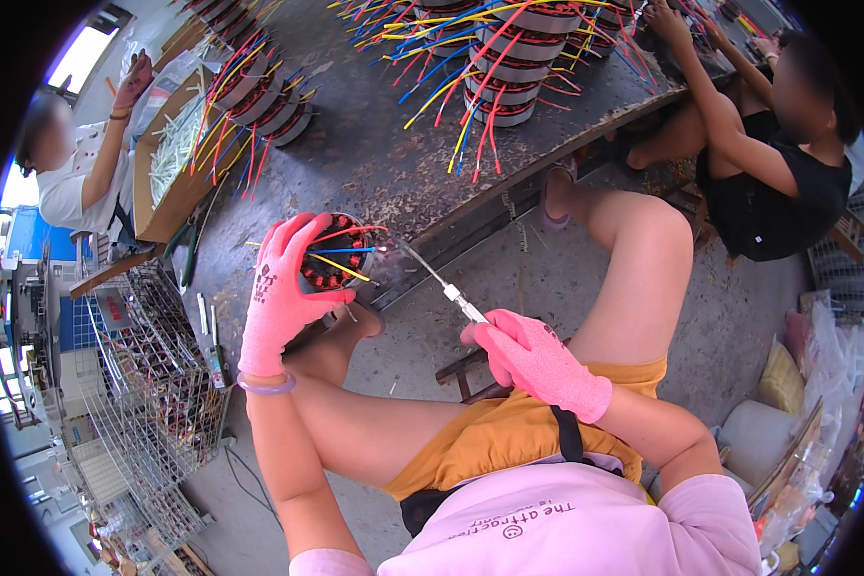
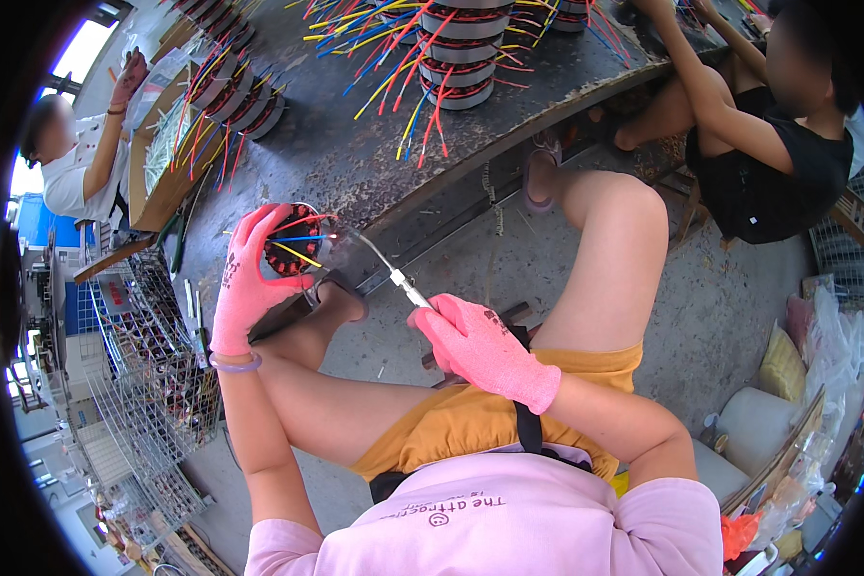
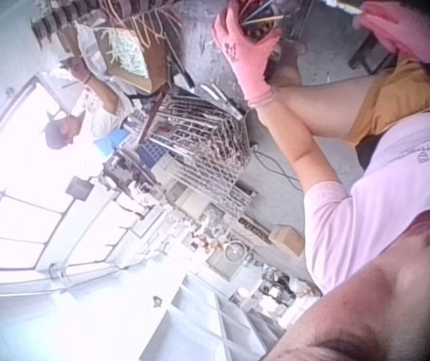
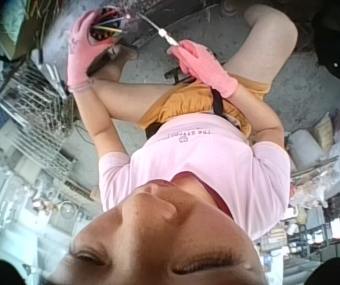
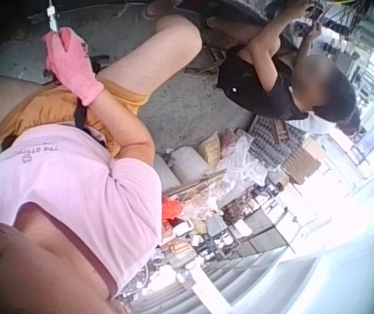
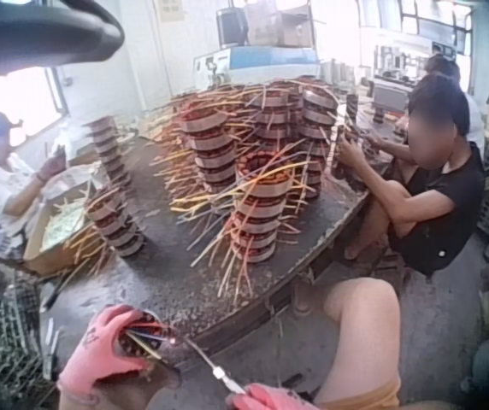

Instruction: The person uses a handheld lighter to apply a flame to the wire ends of circular electrical components, moving the lighter around the wires before placing the finished component onto a stack.

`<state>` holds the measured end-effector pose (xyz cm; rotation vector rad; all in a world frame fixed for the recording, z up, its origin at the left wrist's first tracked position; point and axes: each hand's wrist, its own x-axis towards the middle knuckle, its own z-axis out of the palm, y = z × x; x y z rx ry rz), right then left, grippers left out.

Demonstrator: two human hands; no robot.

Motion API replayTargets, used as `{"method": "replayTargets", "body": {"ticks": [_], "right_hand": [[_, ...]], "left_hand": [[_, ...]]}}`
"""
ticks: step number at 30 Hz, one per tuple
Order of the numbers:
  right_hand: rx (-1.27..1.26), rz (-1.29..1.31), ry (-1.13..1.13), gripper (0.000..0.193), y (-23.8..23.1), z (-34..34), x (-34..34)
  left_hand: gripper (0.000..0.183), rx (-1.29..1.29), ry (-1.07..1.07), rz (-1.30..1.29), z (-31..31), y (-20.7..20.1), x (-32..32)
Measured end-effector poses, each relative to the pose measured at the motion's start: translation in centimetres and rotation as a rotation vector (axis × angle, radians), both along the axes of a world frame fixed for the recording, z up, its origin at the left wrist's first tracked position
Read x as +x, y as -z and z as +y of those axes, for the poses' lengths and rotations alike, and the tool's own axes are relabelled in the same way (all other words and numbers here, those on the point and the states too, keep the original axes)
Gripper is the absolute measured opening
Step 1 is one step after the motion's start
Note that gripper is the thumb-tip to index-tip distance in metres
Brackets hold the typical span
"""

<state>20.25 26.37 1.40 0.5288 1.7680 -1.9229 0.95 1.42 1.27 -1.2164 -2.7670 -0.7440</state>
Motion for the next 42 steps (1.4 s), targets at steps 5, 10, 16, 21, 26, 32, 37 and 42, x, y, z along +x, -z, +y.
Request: {"method": "replayTargets", "body": {"ticks": [5, 10, 16, 21, 26, 32, 37, 42], "right_hand": [[0.009, 0.007, -0.010, 0.032, 0.16, -0.02, -0.14], [0.044, 0.047, -0.047, 0.033, 0.12, 0.08, -0.31], [0.035, 0.023, -0.031, 0.033, 0.17, 0.06, -0.31], [0.048, 0.046, -0.044, 0.033, 0.29, 0.10, -0.34], [0.029, 0.028, -0.024, 0.034, 0.24, 0.12, -0.29], [0.012, 0.032, -0.002, 0.036, 0.87, 0.02, -0.11], [0.023, 0.081, -0.022, 0.036, 0.70, 0.06, -0.27], [0.007, 0.039, 0.005, 0.036, 0.85, 0.11, -0.18]], "left_hand": [[0.086, 0.001, 0.011, 0.004, 0.06, -0.22, -0.11], [0.086, -0.001, 0.003, 0.019, 0.02, -0.18, 0.01], [0.086, -0.010, -0.003, 0.001, 0.06, -0.20, -0.01], [0.084, -0.005, 0.002, -0.008, 0.07, -0.13, -0.03], [0.085, -0.008, 0.002, -0.005, -0.04, -0.06, -0.06], [0.085, -0.013, -0.007, -0.001, -0.02, -0.04, 0.02], [0.085, -0.023, -0.024, 0.002, 0.00, -0.01, 0.08], [0.086, -0.021, -0.022, -0.008, 0.02, -0.15, 0.17]]}}
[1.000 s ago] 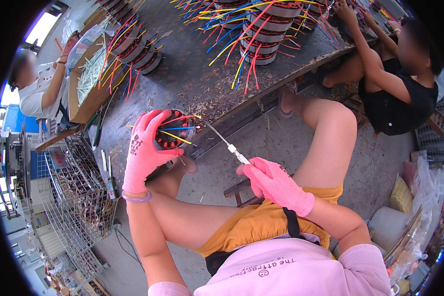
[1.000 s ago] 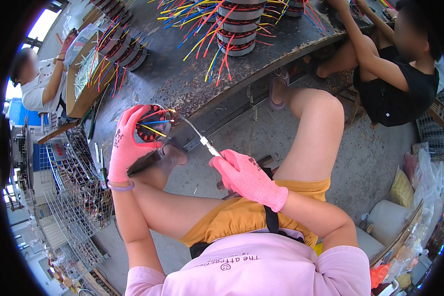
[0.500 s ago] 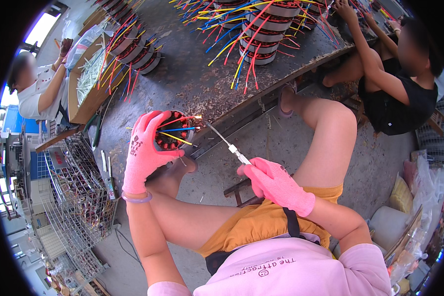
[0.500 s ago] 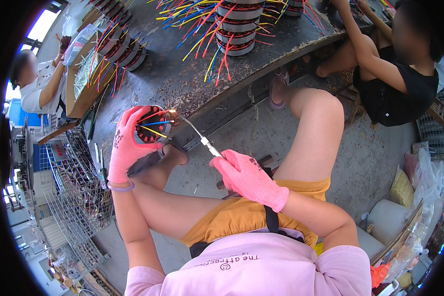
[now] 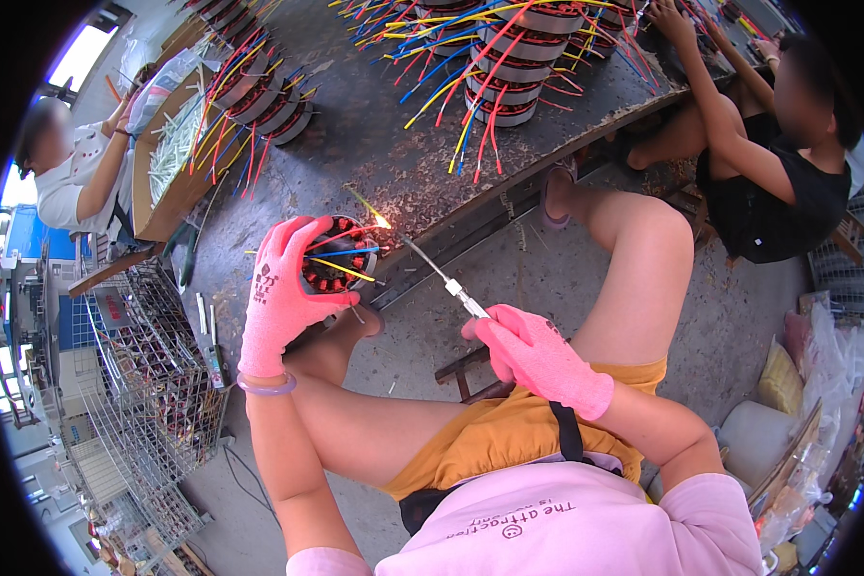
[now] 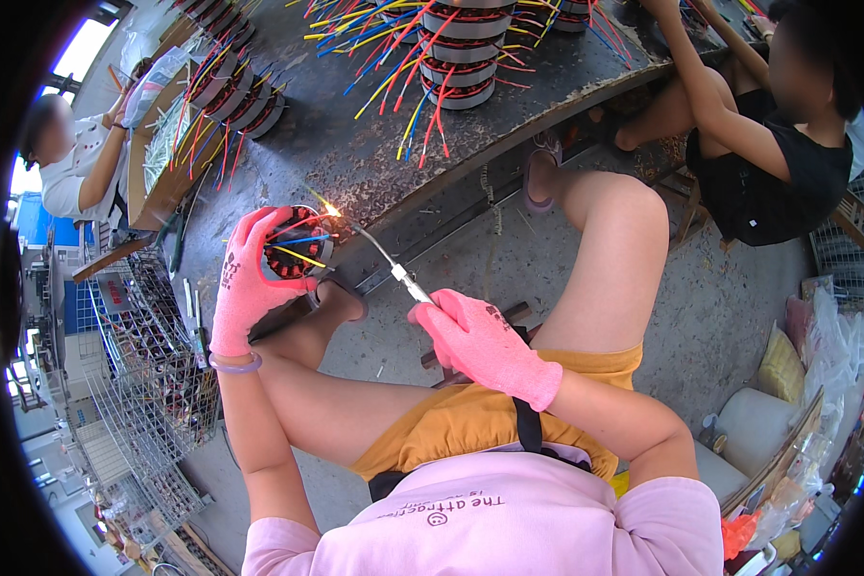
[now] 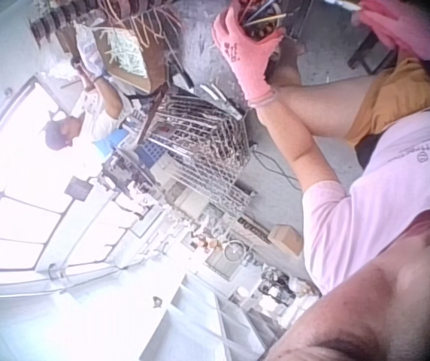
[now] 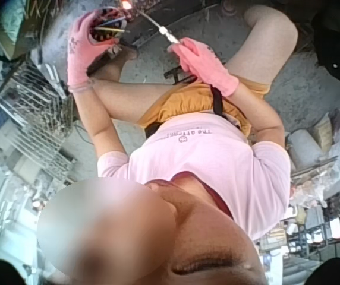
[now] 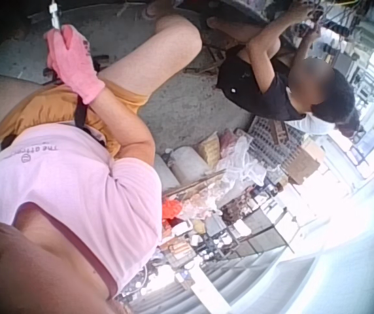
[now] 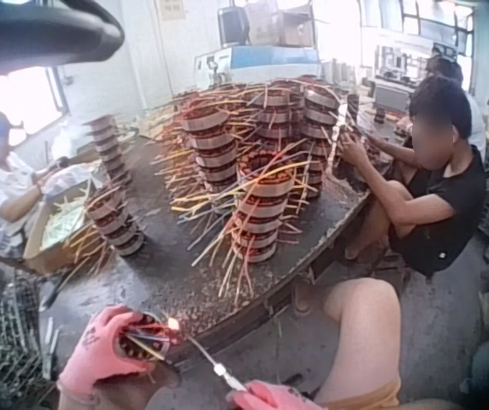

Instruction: The person uses a handheld lighter to apply a flame to the wire ends of circular electrical components, moving the lighter around the wires before placing the finished component onto a stack.

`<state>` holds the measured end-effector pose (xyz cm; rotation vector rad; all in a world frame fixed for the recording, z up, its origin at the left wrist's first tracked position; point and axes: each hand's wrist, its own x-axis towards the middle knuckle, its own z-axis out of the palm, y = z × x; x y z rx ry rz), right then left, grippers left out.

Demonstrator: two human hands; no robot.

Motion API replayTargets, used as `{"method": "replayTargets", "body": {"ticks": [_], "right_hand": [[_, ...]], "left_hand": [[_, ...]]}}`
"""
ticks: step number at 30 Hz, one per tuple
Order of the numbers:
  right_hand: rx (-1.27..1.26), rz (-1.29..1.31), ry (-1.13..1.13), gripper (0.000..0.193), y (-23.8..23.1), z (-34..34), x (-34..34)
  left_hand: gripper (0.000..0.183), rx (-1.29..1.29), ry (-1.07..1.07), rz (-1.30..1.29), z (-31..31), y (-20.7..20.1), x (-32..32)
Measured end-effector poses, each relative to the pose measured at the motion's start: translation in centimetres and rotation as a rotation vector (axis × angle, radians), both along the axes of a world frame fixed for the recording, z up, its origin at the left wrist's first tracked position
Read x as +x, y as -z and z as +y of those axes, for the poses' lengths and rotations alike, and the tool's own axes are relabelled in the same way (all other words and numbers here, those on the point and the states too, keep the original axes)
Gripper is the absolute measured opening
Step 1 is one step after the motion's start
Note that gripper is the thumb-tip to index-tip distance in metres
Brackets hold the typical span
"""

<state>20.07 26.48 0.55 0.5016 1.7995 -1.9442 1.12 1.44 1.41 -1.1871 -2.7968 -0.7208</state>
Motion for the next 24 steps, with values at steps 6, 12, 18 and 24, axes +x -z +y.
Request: {"method": "replayTargets", "body": {"ticks": [6, 12, 18, 24], "right_hand": [[0.002, 0.007, -0.005, 0.036, 0.16, 0.05, -0.05], [0.008, 0.006, -0.007, 0.036, -0.03, 0.02, -0.22], [0.007, 0.029, -0.008, 0.036, 0.13, 0.15, -0.13], [0.003, 0.036, -0.007, 0.037, 0.41, 0.03, -0.31]], "left_hand": [[0.088, -0.010, -0.022, -0.003, -0.02, 0.19, 0.05], [0.089, -0.031, -0.038, -0.007, 0.13, 0.06, 0.18], [0.088, -0.041, -0.046, -0.017, 0.16, 0.02, 0.18], [0.087, -0.018, -0.007, 0.007, 0.08, 0.20, 0.02]]}}
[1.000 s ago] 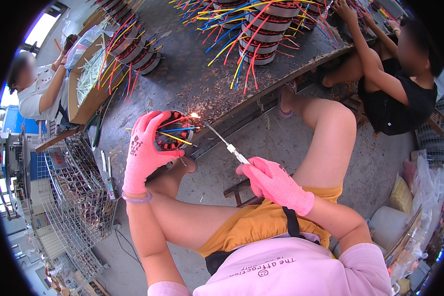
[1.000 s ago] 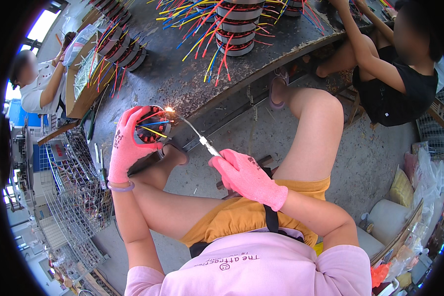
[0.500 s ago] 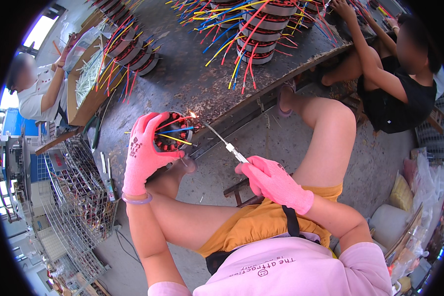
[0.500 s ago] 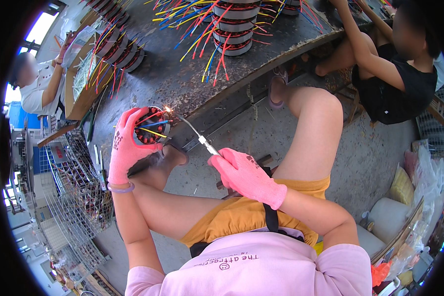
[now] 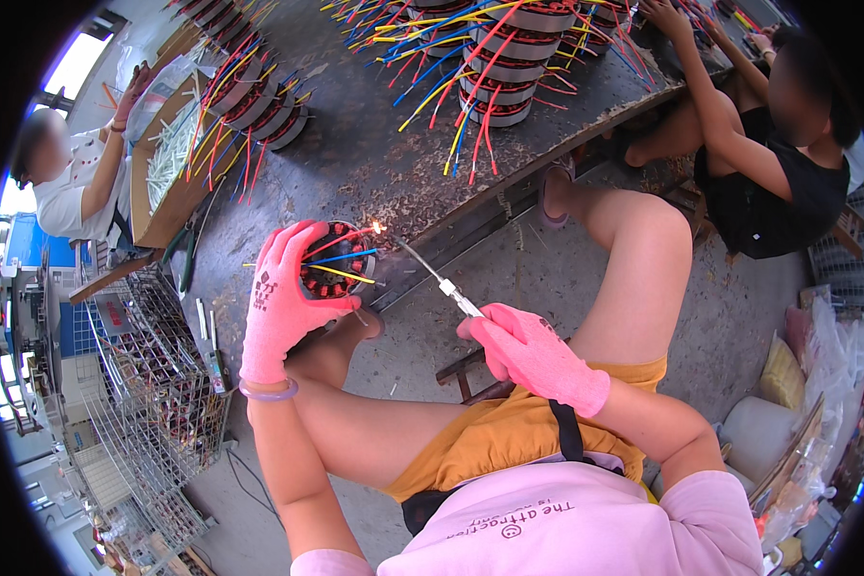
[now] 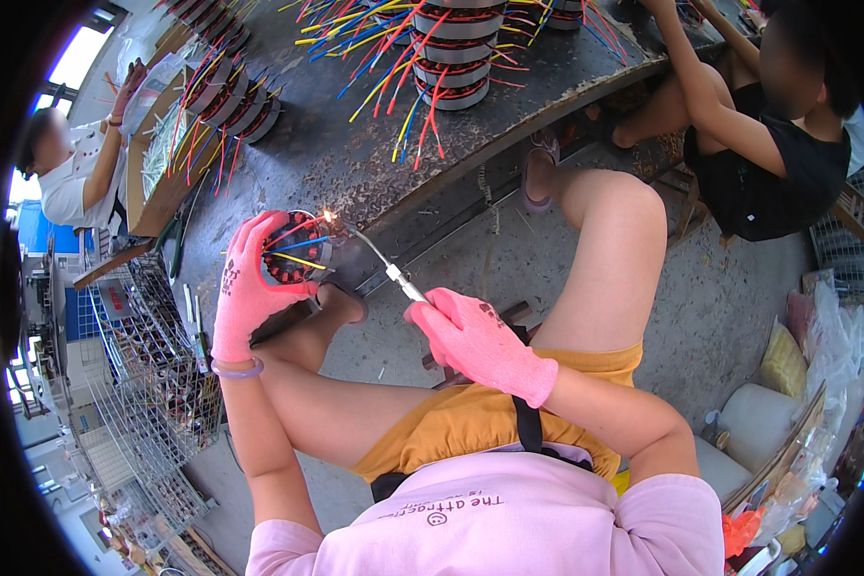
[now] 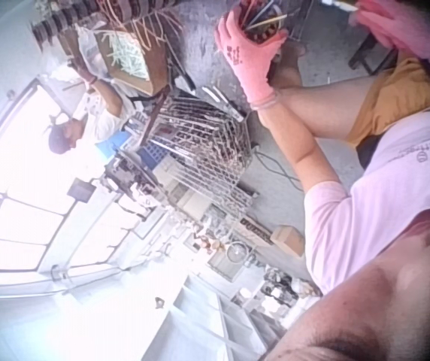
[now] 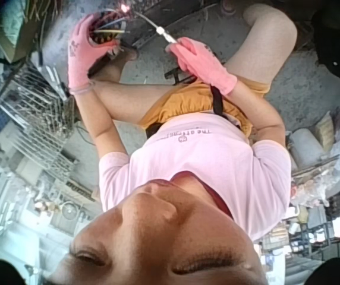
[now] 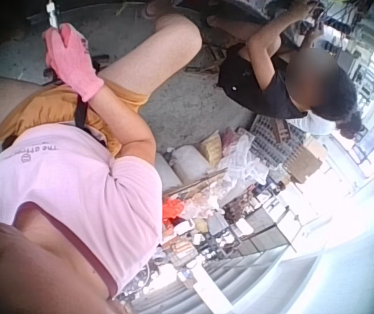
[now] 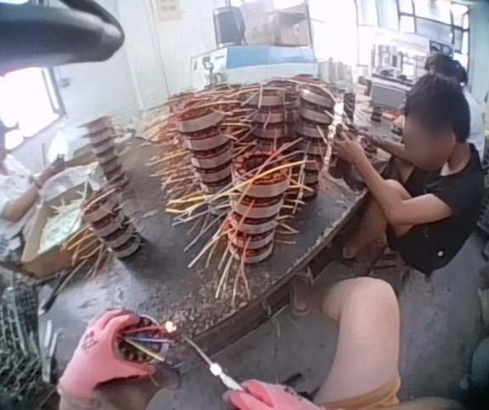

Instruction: The person uses a handheld lighter to apply a flame to the wire ends of circular electrical components, moving the lighter around the wires before placing the finished component onto a stack.

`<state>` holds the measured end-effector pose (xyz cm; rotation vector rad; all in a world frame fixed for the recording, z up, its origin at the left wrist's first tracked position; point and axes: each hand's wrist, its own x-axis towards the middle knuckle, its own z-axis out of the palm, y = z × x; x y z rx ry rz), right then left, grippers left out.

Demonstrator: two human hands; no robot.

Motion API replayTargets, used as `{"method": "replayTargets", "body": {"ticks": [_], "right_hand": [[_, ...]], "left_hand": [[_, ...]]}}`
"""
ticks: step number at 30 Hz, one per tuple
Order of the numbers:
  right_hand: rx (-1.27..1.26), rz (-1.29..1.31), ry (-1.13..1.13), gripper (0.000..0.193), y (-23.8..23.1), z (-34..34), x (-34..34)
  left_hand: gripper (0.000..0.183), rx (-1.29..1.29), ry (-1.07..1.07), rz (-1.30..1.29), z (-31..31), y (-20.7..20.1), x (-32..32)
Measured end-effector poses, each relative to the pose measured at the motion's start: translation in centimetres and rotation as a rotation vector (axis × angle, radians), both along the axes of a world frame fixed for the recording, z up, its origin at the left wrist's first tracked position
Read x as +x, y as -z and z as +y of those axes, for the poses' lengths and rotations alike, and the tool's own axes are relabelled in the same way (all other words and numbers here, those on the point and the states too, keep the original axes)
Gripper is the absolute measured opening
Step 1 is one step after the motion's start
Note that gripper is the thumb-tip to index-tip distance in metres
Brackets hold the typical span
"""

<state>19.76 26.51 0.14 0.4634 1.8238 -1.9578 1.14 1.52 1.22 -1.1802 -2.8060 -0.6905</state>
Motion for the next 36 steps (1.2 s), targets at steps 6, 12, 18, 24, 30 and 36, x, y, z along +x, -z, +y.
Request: {"method": "replayTargets", "body": {"ticks": [6, 12, 18, 24, 30, 36], "right_hand": [[0.065, -0.033, -0.031, 0.032, -0.9, 0.0, -0.2], [0.069, 0.002, -0.036, 0.032, -0.7, 0.2, 0.0], [0.036, 0.003, -0.022, 0.033, -0.2, 0.0, 0.0], [-0.034, -0.018, 0.026, 0.035, -0.1, 0.1, 0.0], [-0.020, 0.009, 0.026, 0.034, 0.7, 0.0, 0.2], [-0.014, -0.025, 0.027, 0.035, 0.2, 0.0, 0.0]], "left_hand": [[0.087, 0.032, 0.014, -0.019, 0.1, 0.1, -0.1], [0.087, 0.021, 0.008, -0.010, 0.2, 0.0, 0.0], [0.086, 0.023, 0.004, -0.020, 0.2, 0.0, 0.0], [0.086, 0.037, 0.000, -0.032, 0.2, 0.0, 0.0], [0.084, 0.025, 0.001, 0.001, 0.3, 0.1, 0.0], [0.085, 0.029, 0.004, -0.001, 0.2, 0.2, 0.0]]}}
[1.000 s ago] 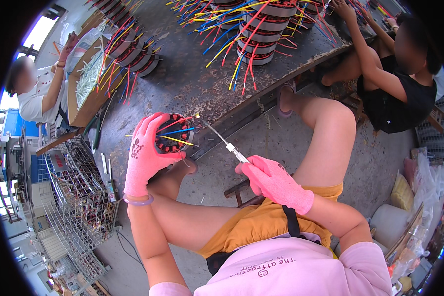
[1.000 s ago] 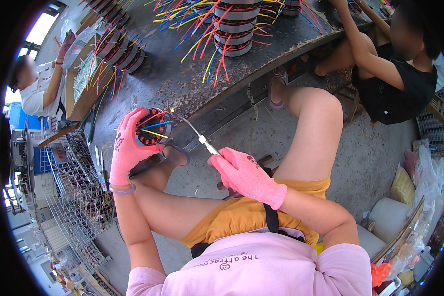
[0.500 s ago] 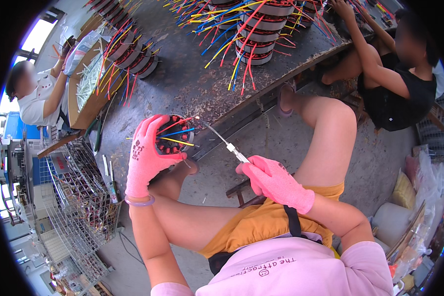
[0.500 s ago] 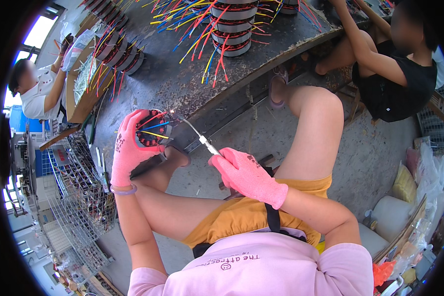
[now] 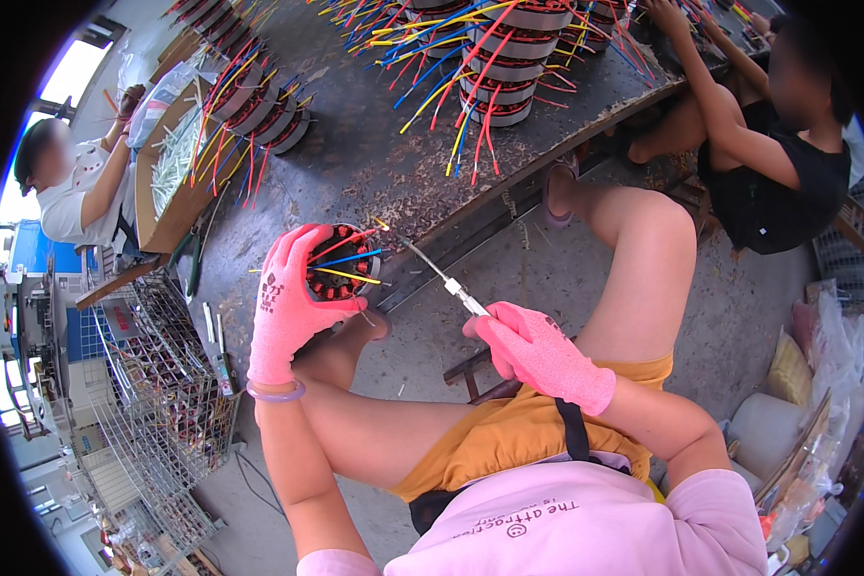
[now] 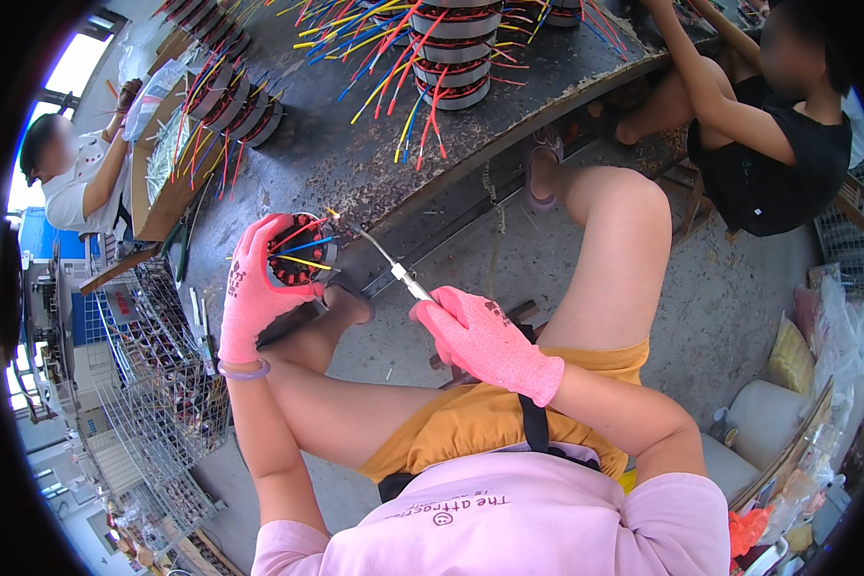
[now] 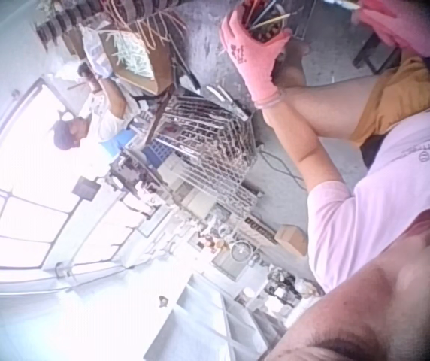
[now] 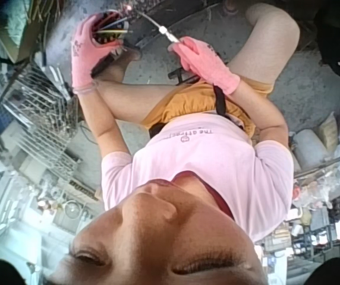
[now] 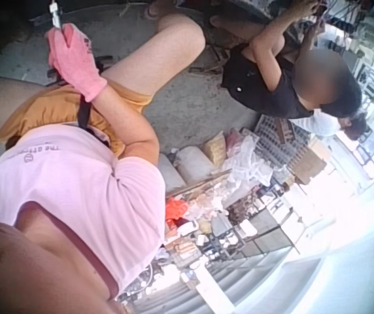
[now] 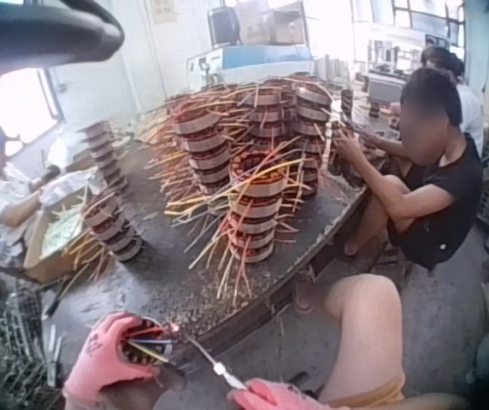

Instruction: The person uses a handheld lighter to apply a flame to the wire ends of circular electrical components, moving the lighter around the wires before placing the finished component onto a stack.

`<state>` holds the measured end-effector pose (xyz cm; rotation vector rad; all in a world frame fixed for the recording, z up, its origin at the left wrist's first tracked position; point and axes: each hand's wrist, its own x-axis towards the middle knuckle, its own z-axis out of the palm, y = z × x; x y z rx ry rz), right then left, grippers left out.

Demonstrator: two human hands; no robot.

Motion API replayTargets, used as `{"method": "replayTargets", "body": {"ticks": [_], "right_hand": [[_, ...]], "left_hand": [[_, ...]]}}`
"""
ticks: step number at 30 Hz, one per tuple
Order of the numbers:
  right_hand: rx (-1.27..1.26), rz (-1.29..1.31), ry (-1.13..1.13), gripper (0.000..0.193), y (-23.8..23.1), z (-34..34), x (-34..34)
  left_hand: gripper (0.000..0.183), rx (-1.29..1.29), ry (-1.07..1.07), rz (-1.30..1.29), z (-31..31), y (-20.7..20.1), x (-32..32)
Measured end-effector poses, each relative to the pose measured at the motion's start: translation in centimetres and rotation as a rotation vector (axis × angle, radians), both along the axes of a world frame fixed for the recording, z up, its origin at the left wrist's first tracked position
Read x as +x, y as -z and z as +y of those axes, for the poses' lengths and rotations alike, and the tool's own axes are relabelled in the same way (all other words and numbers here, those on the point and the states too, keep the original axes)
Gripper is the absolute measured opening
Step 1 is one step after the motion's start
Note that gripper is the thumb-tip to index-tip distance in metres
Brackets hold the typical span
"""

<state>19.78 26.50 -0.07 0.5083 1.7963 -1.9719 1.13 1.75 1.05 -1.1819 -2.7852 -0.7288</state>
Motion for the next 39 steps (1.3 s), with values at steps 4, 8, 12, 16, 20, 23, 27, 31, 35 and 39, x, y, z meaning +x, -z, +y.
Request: {"method": "replayTargets", "body": {"ticks": [4, 8, 12, 16, 20, 23, 27, 31, 35, 39], "right_hand": [[-0.007, 0.070, 0.010, 0.035, 0.5, 0.0, 0.2], [-0.012, 0.011, -0.001, 0.035, 0.1, 0.0, 0.0], [-0.013, 0.008, 0.000, 0.035, 0.0, 0.0, -0.1], [-0.012, 0.052, 0.000, 0.035, 0.2, 0.0, 0.1], [-0.009, 0.022, 0.001, 0.035, 0.0, 0.0, 0.0], [-0.011, 0.017, 0.007, 0.035, 0.0, 0.1, 0.0], [-0.022, 0.029, 0.026, 0.036, 0.9, -0.1, 0.1], [-0.006, -0.011, 0.006, 0.036, 0.0, 0.0, -0.2], [0.000, 0.004, -0.001, 0.037, -0.3, -0.1, -0.2], [0.010, -0.015, -0.010, 0.037, -0.6, -0.1, -0.4]], "left_hand": [[0.085, 0.006, 0.004, 0.000, 0.1, -0.1, 0.0], [0.085, 0.009, 0.000, -0.023, 0.1, -0.1, 0.1], [0.084, 0.005, 0.006, -0.014, 0.1, -0.1, 0.0], [0.084, 0.005, -0.003, -0.017, 0.2, -0.2, 0.1], [0.084, 0.002, -0.006, -0.009, 0.1, -0.1, 0.1], [0.086, 0.003, 0.000, -0.017, 0.1, -0.2, 0.1], [0.086, 0.013, 0.004, -0.022, 0.2, -0.1, 0.1], [0.086, 0.018, -0.002, -0.020, 0.2, -0.2, 0.2], [0.085, 0.019, 0.002, -0.027, 0.2, -0.2, 0.1], [0.085, 0.024, 0.001, -0.029, 0.1, -0.2, 0.1]]}}
